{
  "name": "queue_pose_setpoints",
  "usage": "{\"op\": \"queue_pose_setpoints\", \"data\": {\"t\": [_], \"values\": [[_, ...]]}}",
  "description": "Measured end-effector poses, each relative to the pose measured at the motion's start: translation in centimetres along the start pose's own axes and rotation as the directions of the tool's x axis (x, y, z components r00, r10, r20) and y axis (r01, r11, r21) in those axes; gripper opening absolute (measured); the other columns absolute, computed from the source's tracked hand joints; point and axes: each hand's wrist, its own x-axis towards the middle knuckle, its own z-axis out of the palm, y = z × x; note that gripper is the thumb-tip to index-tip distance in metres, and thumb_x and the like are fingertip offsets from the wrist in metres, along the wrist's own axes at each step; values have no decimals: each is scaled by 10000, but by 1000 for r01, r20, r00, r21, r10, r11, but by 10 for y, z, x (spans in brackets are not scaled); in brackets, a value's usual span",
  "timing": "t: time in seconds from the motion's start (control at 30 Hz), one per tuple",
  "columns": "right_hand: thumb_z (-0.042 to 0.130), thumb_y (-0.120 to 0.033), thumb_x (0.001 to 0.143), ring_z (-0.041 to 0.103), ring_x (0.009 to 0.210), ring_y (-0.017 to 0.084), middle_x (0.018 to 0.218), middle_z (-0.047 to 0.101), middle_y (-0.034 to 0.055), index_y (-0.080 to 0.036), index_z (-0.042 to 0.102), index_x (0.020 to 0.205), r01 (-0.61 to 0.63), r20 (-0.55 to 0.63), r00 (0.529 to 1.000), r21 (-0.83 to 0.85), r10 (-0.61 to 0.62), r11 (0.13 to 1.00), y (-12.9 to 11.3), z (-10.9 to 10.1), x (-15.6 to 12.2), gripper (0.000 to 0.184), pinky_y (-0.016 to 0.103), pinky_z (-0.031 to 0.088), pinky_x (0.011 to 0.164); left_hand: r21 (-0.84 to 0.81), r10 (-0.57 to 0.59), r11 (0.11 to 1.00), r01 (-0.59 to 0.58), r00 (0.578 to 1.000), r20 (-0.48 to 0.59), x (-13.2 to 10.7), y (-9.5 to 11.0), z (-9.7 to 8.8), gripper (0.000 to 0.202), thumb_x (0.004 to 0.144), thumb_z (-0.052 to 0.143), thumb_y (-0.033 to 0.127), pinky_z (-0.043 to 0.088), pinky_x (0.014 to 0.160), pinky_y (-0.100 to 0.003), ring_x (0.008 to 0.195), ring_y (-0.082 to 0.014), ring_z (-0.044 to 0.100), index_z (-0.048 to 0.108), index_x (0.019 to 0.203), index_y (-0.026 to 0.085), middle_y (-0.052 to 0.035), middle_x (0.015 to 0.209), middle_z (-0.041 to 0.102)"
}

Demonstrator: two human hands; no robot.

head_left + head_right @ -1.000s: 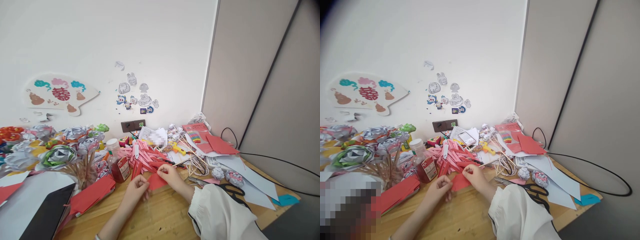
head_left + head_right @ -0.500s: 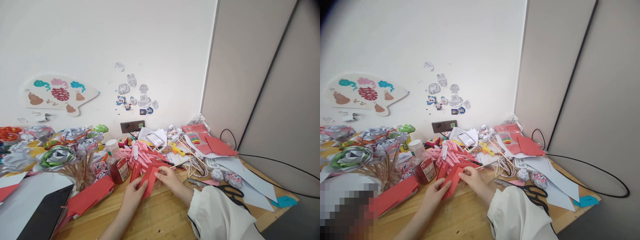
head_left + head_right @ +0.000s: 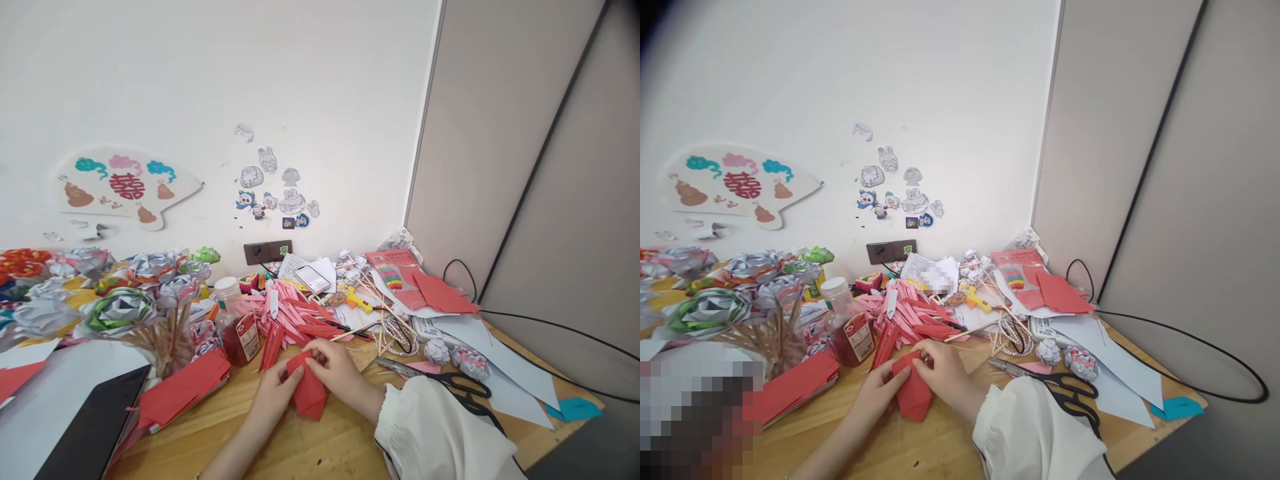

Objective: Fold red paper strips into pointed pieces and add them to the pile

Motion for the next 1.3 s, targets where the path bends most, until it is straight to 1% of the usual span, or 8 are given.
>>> {"op": "queue_pose_setpoints", "data": {"t": [0.2, 0.27, 0.43, 0.8, 0.97, 1.13, 1.23, 1.3], "values": [[392, -156, 779, 511, 825, 152, 903, 586, 47, -214, 531, 1024, 237, 57, 971, -160, -231, 958, -4, -4, -1, 288, 278, 380, 744, -92, -114, 990, 111, 993, -22, -1, -3, 3, 379, 616, 524, 491, 273, 314, -184, 287, -68, 371, 560, 719, 129, 72, 386, 473], [375, -156, 788, 505, 840, 159, 931, 580, 58, -219, 491, 1090, 298, 83, 954, -204, -287, 932, -4, -4, -2, 329, 294, 381, 753, -140, -99, 986, 92, 994, -48, 0, -4, 1, 370, 614, 534, 485, 320, 349, -186, 332, -73, 412, 560, 713, 130, 62, 426, 502], [353, -174, 805, 502, 828, 164, 931, 583, 62, -213, 446, 1143, 347, 127, 937, -248, -325, 905, -5, -6, -3, 353, 312, 376, 767, -223, -21, 975, 1, 996, -86, 5, -5, -3, 346, 604, 572, 438, 437, 609, -241, 641, -150, 554, 590, 747, 124, -14, 673, 629], [368, -217, 807, 494, 839, 171, 945, 572, 68, -209, 459, 1130, 341, 147, 939, -250, -312, 906, -7, -6, -3, 336, 314, 375, 762, -150, 2, 988, -21, 992, -124, 2, -4, -4, 356, 602, 555, 466, 445, 681, -264, 750, -191, 564, 599, 730, 137, -36, 746, 655], [374, -212, 804, 489, 854, 166, 937, 568, 66, -205, 475, 1114, 271, 104, 961, -189, -255, 944, -10, -4, -4, 326, 300, 373, 763, -78, 45, 996, -52, 995, -94, 2, -2, -3, 305, 623, 545, 429, 442, 662, -264, 716, -182, 561, 591, 722, 144, -41, 773, 655], [442, -250, 775, 511, 763, 141, 832, 579, 38, -199, 587, 930, 50, -1, 999, 20, -50, 999, -9, 0, -1, 219, 259, 393, 694, 47, 68, 997, -64, 995, -71, 0, 1, -2, 278, 650, 520, 396, 431, 601, -263, 648, -178, 545, 600, 723, 140, -26, 679, 639], [431, -305, 779, 509, 697, 131, 731, 574, 30, -167, 620, 806, -61, -20, 998, 212, 67, 975, -2, 4, 2, 236, 248, 395, 654, 86, 71, 994, -66, 996, -61, -1, 1, 0, 260, 664, 506, 382, 423, 595, -262, 629, -171, 534, 593, 702, 141, -16, 649, 622], [402, -348, 786, 499, 632, 120, 680, 557, 27, -144, 617, 779, -164, 4, 984, 389, 177, 906, 3, 6, 3, 297, 232, 397, 583, 85, 62, 995, -57, 996, -56, -1, 1, 0, 264, 673, 497, 380, 421, 615, -262, 652, -171, 536, 589, 735, 141, -19, 681, 624]]}}
